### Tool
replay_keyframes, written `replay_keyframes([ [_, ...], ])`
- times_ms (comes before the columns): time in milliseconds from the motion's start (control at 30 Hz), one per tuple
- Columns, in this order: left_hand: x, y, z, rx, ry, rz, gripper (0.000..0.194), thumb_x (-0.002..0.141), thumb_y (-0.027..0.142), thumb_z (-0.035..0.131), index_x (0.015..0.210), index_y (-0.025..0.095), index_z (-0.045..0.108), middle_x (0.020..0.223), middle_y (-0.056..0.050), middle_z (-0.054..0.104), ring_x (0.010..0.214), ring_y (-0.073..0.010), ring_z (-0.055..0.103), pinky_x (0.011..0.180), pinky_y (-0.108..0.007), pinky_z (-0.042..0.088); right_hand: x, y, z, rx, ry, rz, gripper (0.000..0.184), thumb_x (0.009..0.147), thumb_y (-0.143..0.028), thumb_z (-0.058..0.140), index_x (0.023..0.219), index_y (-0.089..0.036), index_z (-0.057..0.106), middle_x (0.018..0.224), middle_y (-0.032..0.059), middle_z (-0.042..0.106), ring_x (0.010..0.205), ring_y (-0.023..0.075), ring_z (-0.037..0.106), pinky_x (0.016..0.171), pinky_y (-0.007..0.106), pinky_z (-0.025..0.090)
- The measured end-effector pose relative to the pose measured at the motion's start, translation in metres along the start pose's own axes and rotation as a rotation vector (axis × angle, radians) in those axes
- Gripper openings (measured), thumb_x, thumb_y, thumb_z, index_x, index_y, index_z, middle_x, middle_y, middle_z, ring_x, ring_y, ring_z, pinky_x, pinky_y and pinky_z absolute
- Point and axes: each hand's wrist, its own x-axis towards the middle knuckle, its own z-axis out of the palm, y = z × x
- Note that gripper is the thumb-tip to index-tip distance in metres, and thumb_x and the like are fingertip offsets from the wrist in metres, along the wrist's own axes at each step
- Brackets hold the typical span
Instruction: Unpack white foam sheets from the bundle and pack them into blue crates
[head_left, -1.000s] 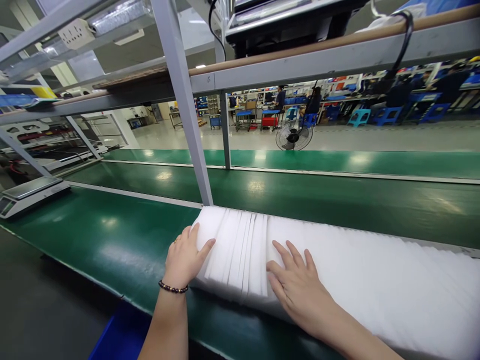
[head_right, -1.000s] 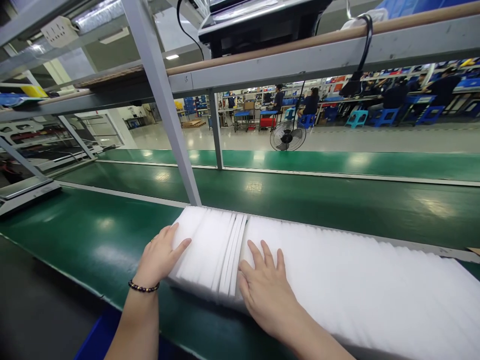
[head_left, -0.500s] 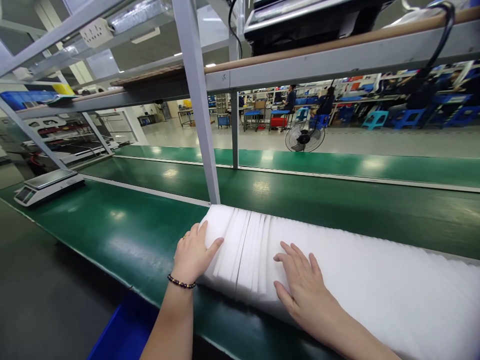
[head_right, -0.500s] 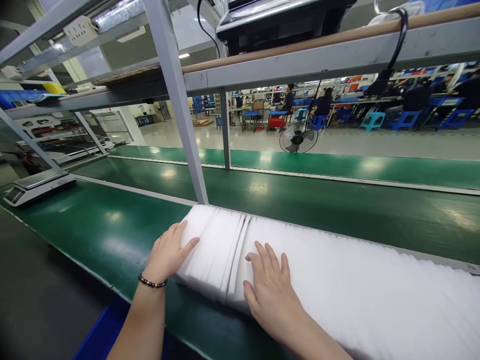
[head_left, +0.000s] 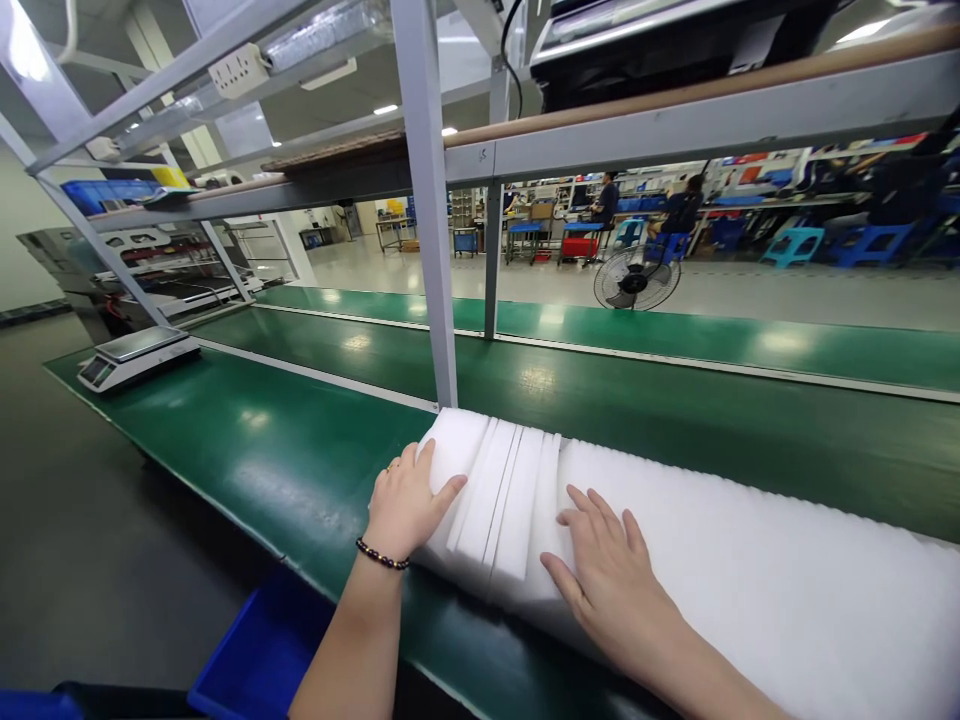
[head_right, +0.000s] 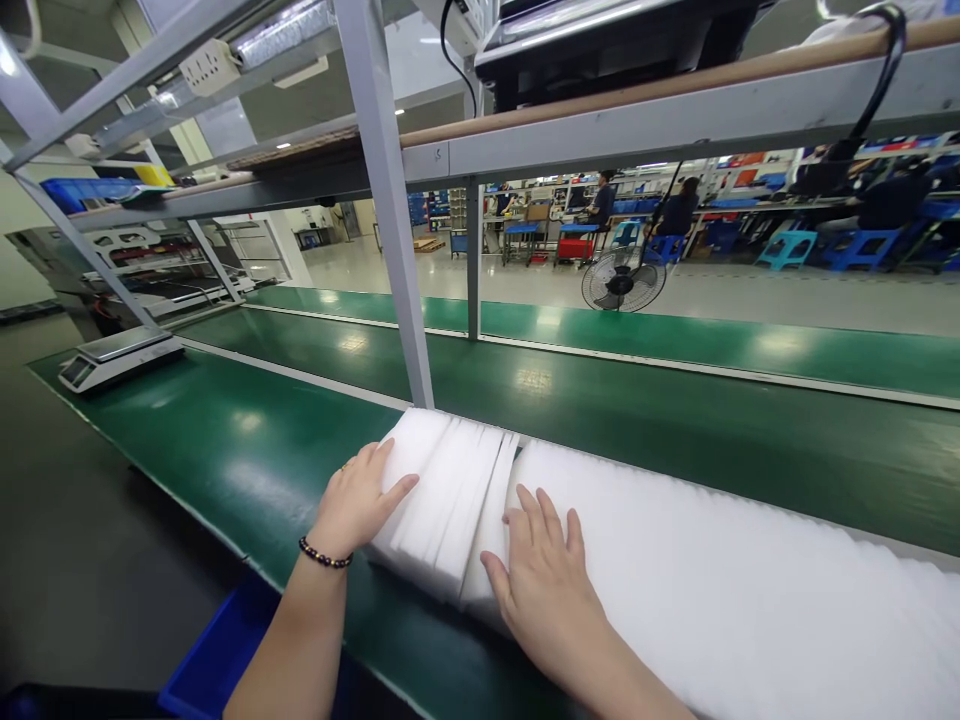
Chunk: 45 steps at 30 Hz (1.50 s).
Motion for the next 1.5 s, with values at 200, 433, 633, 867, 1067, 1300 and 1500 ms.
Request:
replay_keyframes([
  [200,0.000,0.000,0.000,-0.010,0.007,0.005,0.070,0.081,0.065,0.024,0.134,0.021,0.031,0.133,-0.011,0.039,0.115,-0.0288,0.042,0.091,-0.038,0.033,0.004,-0.010,-0.005,0.043,-0.008,-0.037,0.045,0.087,-0.044,0.022,0.104,-0.024,0.058,0.142,0.0087,0.029,0.132,0.0307,0.013,0.102,0.058,0.011],
  [433,0.000,0.001,-0.002,-0.006,0.006,0.007,0.070,0.080,0.065,0.025,0.134,0.020,0.031,0.132,-0.011,0.039,0.114,-0.0287,0.042,0.091,-0.038,0.033,0.017,-0.024,-0.008,-0.014,-0.044,-0.029,0.058,0.085,-0.055,0.020,0.102,-0.016,0.060,0.142,0.0111,0.027,0.131,0.0361,0.012,0.101,0.061,0.011],
  [633,0.000,-0.001,-0.001,-0.019,0.015,0.011,0.071,0.080,0.066,0.025,0.134,0.020,0.032,0.132,-0.011,0.040,0.113,-0.0295,0.043,0.090,-0.039,0.034,0.010,-0.012,0.003,-0.012,-0.004,-0.016,0.053,0.086,-0.045,0.024,0.123,-0.014,0.045,0.142,0.0100,0.028,0.133,0.0282,0.014,0.105,0.054,0.012],
  [867,0.000,-0.001,-0.001,-0.023,0.019,0.021,0.071,0.080,0.066,0.025,0.134,0.020,0.032,0.131,-0.012,0.040,0.113,-0.0292,0.043,0.090,-0.039,0.034,0.016,-0.025,-0.006,0.053,-0.035,-0.046,0.048,0.087,-0.045,0.018,0.103,-0.021,0.057,0.143,0.0084,0.025,0.133,0.0306,0.012,0.102,0.058,0.011],
  [1067,0.000,-0.002,0.000,-0.025,0.058,0.035,0.071,0.080,0.066,0.025,0.133,0.020,0.033,0.129,-0.011,0.042,0.110,-0.0285,0.045,0.088,-0.039,0.035,0.027,-0.038,-0.008,-0.001,-0.029,-0.028,0.059,0.084,-0.057,0.021,0.095,-0.016,0.062,0.141,0.0129,0.029,0.131,0.0378,0.013,0.098,0.063,0.011],
  [1300,0.001,-0.002,-0.002,-0.028,0.019,0.018,0.071,0.079,0.066,0.027,0.133,0.022,0.032,0.129,-0.010,0.042,0.109,-0.0280,0.045,0.089,-0.039,0.035,0.022,-0.025,0.005,0.007,0.025,-0.023,0.049,0.085,-0.043,0.030,0.120,-0.014,0.047,0.141,0.0127,0.028,0.132,0.0301,0.016,0.103,0.058,0.013],
  [1500,0.000,-0.002,-0.001,-0.039,0.061,0.034,0.071,0.079,0.066,0.027,0.132,0.020,0.034,0.126,-0.011,0.045,0.107,-0.0285,0.047,0.087,-0.040,0.037,0.025,-0.035,-0.005,0.074,-0.032,-0.094,0.045,0.088,-0.044,0.020,0.100,-0.026,0.059,0.142,0.0066,0.028,0.132,0.0320,0.013,0.100,0.062,0.011],
])
